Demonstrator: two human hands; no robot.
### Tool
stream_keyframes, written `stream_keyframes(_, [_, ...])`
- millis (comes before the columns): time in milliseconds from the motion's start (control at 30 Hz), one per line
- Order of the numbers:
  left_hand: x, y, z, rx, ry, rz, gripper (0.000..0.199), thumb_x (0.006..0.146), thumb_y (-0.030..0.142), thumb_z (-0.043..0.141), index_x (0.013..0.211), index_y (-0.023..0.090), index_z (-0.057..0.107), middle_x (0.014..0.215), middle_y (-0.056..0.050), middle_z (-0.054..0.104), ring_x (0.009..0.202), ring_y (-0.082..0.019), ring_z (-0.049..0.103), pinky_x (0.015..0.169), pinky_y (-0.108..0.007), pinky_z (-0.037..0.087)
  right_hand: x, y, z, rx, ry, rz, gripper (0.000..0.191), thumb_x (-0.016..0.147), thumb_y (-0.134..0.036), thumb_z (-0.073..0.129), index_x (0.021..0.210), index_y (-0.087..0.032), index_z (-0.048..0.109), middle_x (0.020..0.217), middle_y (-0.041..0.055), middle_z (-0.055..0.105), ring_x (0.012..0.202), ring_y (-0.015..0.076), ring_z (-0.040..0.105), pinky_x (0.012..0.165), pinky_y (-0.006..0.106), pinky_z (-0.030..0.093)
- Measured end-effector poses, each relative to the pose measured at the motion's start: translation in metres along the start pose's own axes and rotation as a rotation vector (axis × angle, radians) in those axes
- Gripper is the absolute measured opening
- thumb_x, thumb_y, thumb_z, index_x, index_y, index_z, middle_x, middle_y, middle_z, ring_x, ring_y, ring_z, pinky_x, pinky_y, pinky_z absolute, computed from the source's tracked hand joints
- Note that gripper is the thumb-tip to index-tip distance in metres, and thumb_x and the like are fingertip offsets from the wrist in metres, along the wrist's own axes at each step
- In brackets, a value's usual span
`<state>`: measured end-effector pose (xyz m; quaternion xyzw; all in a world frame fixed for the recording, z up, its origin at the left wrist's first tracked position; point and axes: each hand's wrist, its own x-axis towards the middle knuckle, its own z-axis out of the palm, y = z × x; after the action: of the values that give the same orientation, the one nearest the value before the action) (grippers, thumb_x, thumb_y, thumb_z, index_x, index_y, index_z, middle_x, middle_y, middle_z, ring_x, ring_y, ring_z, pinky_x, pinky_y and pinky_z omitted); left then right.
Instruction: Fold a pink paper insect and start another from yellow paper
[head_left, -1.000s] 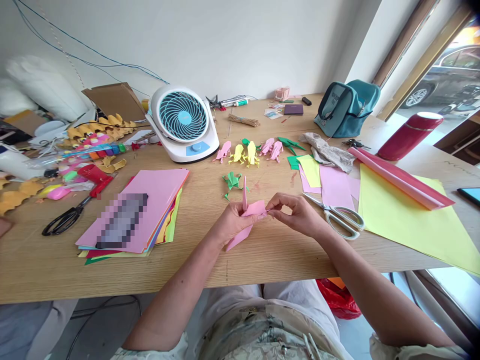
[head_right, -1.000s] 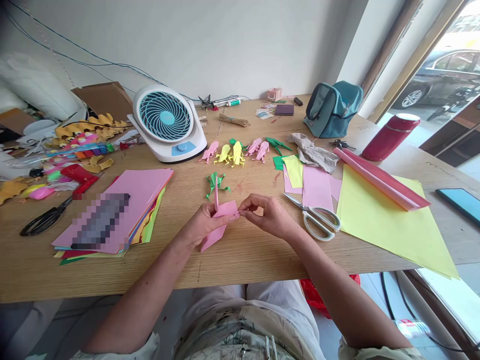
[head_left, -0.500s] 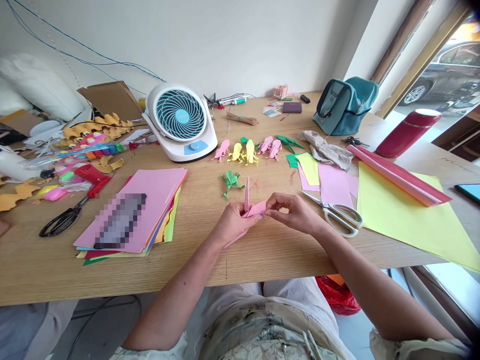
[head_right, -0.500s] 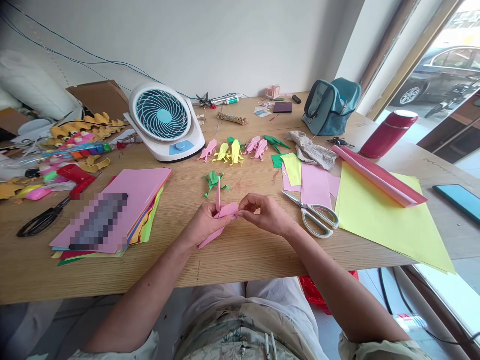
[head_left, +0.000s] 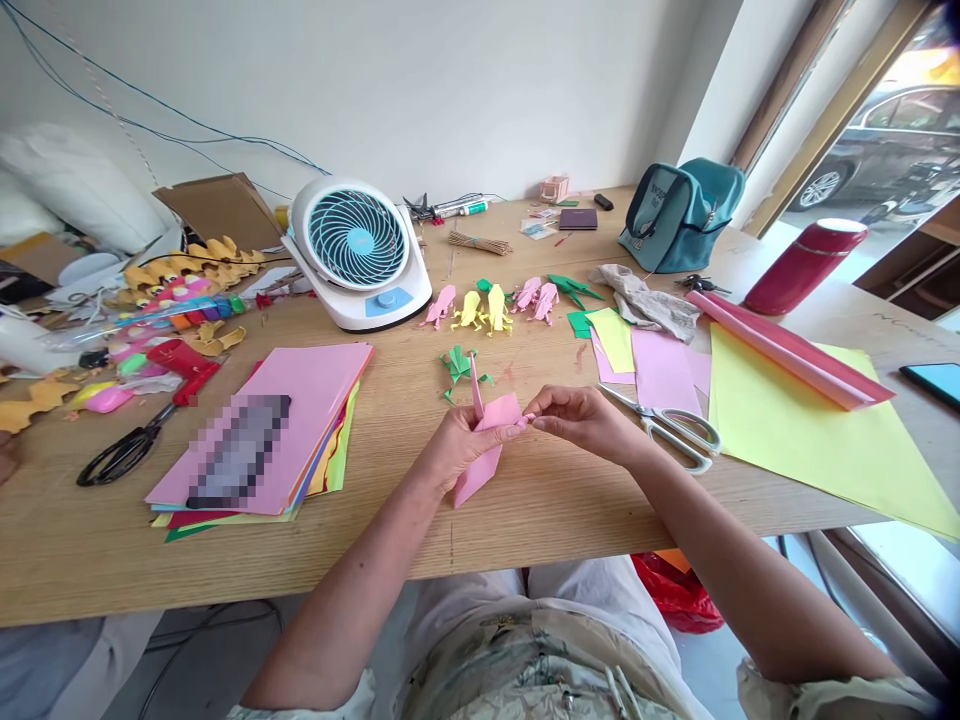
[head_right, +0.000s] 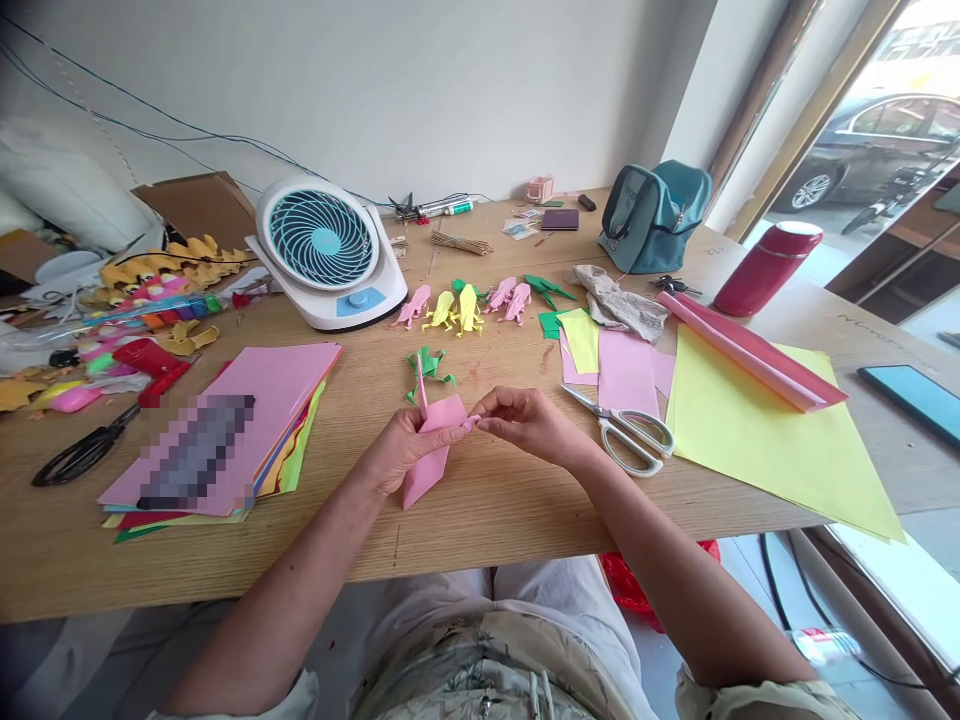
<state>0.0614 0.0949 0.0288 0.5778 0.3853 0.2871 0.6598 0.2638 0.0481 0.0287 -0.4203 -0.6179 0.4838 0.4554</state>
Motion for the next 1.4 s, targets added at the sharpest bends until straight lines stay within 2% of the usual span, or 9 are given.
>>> stream_keyframes(167, [0.000, 0.003, -0.001, -0.034, 0.004, -0.003, 0.034, 0.060, 0.038, 0.087, 0.082, 0.014, 0.077, 0.077, -0.004, 0.072, 0.072, -0.015, 0.059, 0.068, -0.025, 0.039, 0.002, 0.002, 0.000, 0.041, 0.029, 0.044, 0.032, 0.079, -0.048, 0.072, 0.089, -0.017, 0.067, 0.084, 0.0030, 0.068, 0.076, 0.0143, 0.061, 0.070, 0.028, 0.047])
stream_keyframes(633, [0.000, 0.003, -0.001, 0.012, 0.018, 0.018, 0.029, 0.060, 0.038, 0.086, 0.070, 0.014, 0.072, 0.066, 0.000, 0.065, 0.065, -0.012, 0.053, 0.064, -0.024, 0.036, 0.000, 0.004, -0.003, -0.173, 0.055, 0.034, 0.032, 0.084, -0.047, 0.066, 0.084, -0.016, 0.064, 0.072, 0.0000, 0.061, 0.063, 0.0114, 0.051, 0.058, 0.025, 0.039])
stream_keyframes(767, [0.000, 0.003, -0.001, 0.033, 0.040, 0.017, 0.030, 0.060, 0.039, 0.087, 0.066, 0.014, 0.069, 0.061, 0.002, 0.061, 0.060, -0.010, 0.049, 0.060, -0.024, 0.034, -0.001, 0.000, -0.004, -0.243, 0.043, 0.007, 0.031, 0.085, -0.047, 0.064, 0.083, -0.016, 0.064, 0.072, 0.0007, 0.062, 0.064, 0.0117, 0.051, 0.060, 0.026, 0.040])
stream_keyframes(933, [0.000, 0.002, -0.002, 0.021, 0.031, 0.014, 0.030, 0.059, 0.038, 0.087, 0.069, 0.014, 0.072, 0.064, 0.000, 0.064, 0.061, -0.011, 0.049, 0.061, -0.024, 0.035, -0.002, -0.003, -0.007, -0.284, 0.007, -0.022, 0.027, 0.088, -0.043, 0.061, 0.083, -0.016, 0.064, 0.075, 0.0018, 0.062, 0.067, 0.0127, 0.052, 0.063, 0.027, 0.043])
stream_keyframes(1133, [0.001, 0.002, -0.005, 0.021, 0.015, -0.013, 0.029, 0.058, 0.037, 0.087, 0.073, 0.014, 0.075, 0.069, -0.002, 0.069, 0.066, -0.013, 0.054, 0.064, -0.024, 0.036, -0.002, -0.006, -0.008, -0.307, -0.026, -0.134, 0.018, 0.090, -0.034, 0.059, 0.090, -0.019, 0.067, 0.085, 0.0035, 0.062, 0.074, 0.0143, 0.056, 0.070, 0.029, 0.047])
stream_keyframes(1267, [0.001, 0.000, -0.005, -0.003, -0.014, -0.021, 0.031, 0.059, 0.036, 0.087, 0.080, 0.015, 0.077, 0.078, -0.004, 0.073, 0.073, -0.015, 0.060, 0.069, -0.025, 0.039, -0.002, -0.003, -0.006, -0.382, 0.042, -0.245, 0.014, 0.090, -0.028, 0.058, 0.089, -0.020, 0.070, 0.088, 0.0043, 0.059, 0.075, 0.0141, 0.057, 0.071, 0.029, 0.048])
stream_keyframes(1400, [0.001, -0.002, -0.003, 0.021, 0.019, -0.005, 0.030, 0.060, 0.037, 0.086, 0.077, 0.015, 0.077, 0.075, -0.003, 0.072, 0.068, -0.014, 0.057, 0.064, -0.025, 0.038, -0.003, 0.000, -0.002, -0.449, 0.115, -0.216, 0.012, 0.088, -0.025, 0.058, 0.088, -0.020, 0.070, 0.081, 0.0033, 0.063, 0.069, 0.0141, 0.059, 0.066, 0.028, 0.049])
